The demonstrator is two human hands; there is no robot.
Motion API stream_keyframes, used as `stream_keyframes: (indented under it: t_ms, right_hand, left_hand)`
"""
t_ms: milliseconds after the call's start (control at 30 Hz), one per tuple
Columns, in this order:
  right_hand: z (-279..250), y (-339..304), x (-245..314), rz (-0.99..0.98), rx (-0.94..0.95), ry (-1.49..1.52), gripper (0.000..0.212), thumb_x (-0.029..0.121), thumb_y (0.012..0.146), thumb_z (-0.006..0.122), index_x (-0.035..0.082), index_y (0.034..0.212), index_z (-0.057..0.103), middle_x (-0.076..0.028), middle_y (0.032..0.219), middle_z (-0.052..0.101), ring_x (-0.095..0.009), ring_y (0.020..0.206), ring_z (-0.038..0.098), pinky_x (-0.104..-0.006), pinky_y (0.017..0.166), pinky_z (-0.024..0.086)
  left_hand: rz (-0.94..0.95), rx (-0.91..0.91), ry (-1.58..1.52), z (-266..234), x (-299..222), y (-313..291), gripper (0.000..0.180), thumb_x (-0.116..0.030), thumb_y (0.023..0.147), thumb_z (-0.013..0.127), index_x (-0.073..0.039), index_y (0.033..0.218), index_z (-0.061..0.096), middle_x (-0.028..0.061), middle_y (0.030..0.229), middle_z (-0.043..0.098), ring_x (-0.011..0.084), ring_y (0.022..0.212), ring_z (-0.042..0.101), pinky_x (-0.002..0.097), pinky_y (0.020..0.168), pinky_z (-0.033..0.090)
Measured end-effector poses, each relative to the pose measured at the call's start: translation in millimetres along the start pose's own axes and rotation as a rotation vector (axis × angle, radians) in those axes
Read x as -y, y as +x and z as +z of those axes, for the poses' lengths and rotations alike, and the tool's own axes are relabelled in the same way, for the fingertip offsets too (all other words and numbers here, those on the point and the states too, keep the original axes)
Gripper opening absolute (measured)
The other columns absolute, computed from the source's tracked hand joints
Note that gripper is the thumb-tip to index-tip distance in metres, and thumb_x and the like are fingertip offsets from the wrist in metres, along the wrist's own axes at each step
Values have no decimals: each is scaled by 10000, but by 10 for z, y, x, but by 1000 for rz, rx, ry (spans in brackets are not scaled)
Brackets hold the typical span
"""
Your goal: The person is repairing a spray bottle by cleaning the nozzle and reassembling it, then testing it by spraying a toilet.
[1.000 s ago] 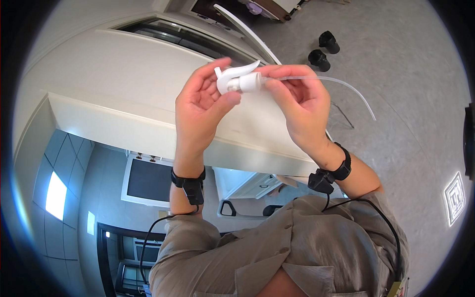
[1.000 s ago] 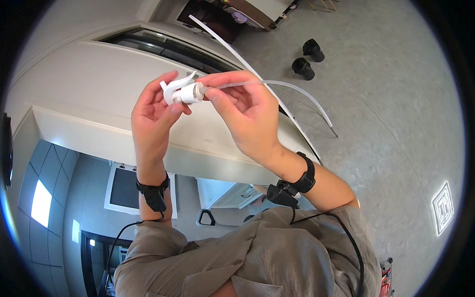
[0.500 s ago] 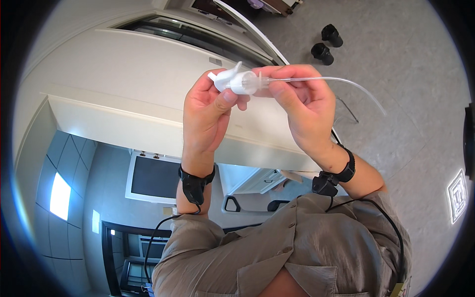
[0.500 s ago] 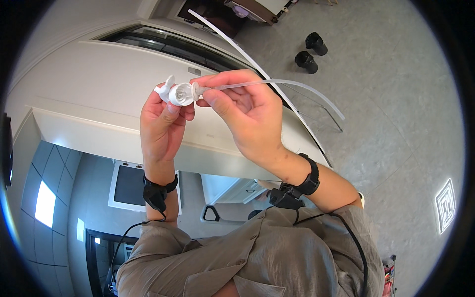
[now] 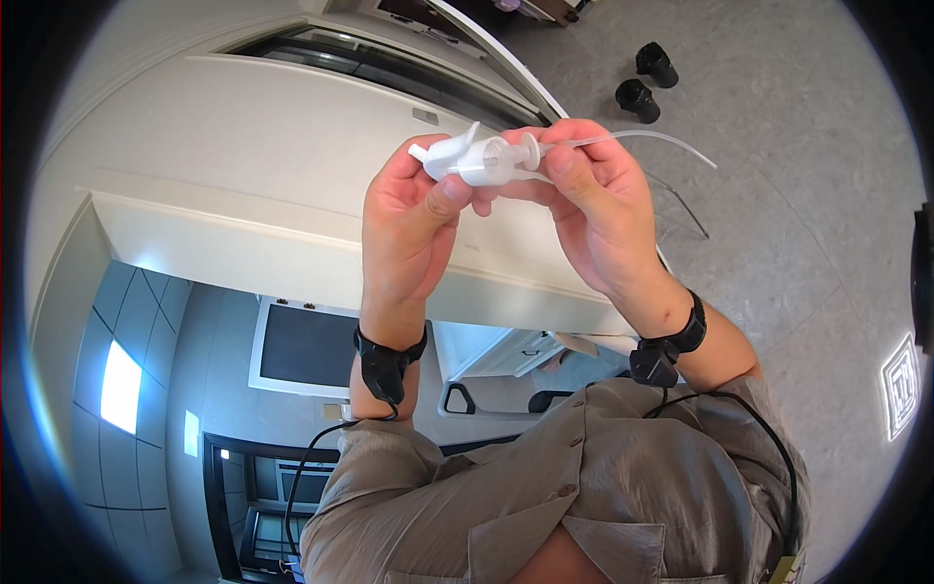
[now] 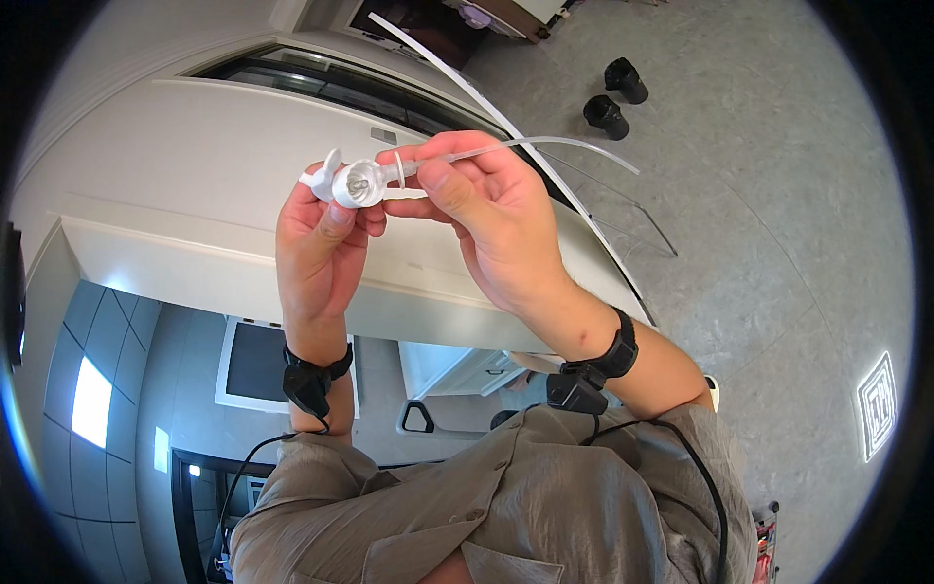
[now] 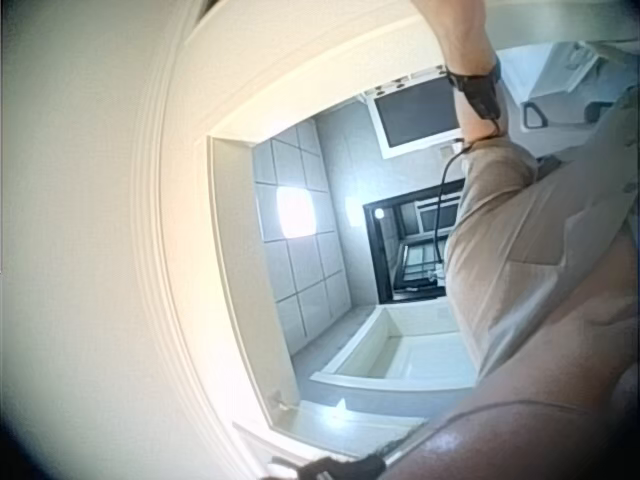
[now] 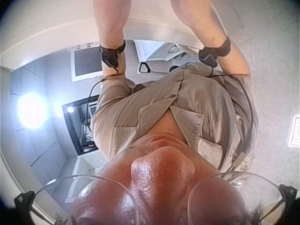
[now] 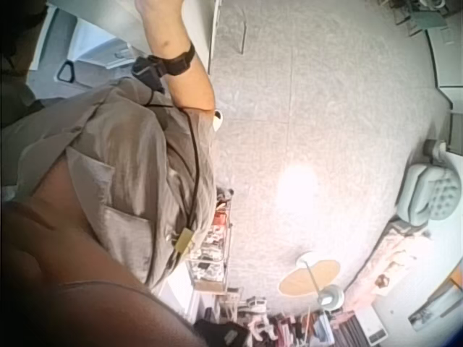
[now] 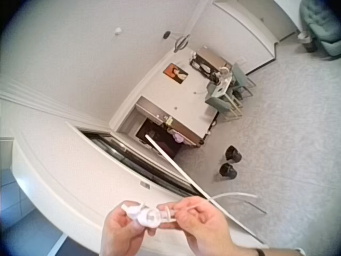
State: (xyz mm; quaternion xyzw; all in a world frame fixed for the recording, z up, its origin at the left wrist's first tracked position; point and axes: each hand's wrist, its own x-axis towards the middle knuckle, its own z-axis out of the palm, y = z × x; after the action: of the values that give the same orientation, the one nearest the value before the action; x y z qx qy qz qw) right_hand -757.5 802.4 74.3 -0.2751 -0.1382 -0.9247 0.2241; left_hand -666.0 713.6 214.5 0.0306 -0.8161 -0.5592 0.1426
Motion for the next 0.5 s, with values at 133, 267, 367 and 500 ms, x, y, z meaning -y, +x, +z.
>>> stream_keyframes:
  t_ms: [133,267,367,500]
  right_hand:
    - [-28,-21,7,51,6,66,252,186,1035,609,16,1220,587,-199,1247,668,-281,1158,656,-462,1007,544]
    - [-91,-38,15,92,8,110,263,217,1038,605,24,1217,590,-182,1244,670,-271,1163,643,-466,1013,532]
    - [-101,-36,16,100,34,138,273,243,1039,605,30,1209,593,-160,1231,671,-257,1156,636,-468,1014,526]
    - [-113,-39,17,114,33,159,272,256,1043,599,36,1204,597,-147,1213,670,-258,1150,635,-476,1024,514]
  left_hand:
    - [21,-14,61,44,-12,-16,402,-154,958,714,29,1273,543,124,1081,680,196,879,649,312,774,517]
    - [42,-38,148,159,-45,-47,377,-148,947,730,36,1231,565,135,1048,694,197,836,654,308,746,518]
    - [51,-52,163,178,-58,-43,372,-150,939,742,39,1210,571,140,1034,694,198,830,652,309,741,516]
    - [49,-52,99,159,-43,-43,317,-40,903,756,25,1169,598,136,1037,699,194,859,689,312,759,551]
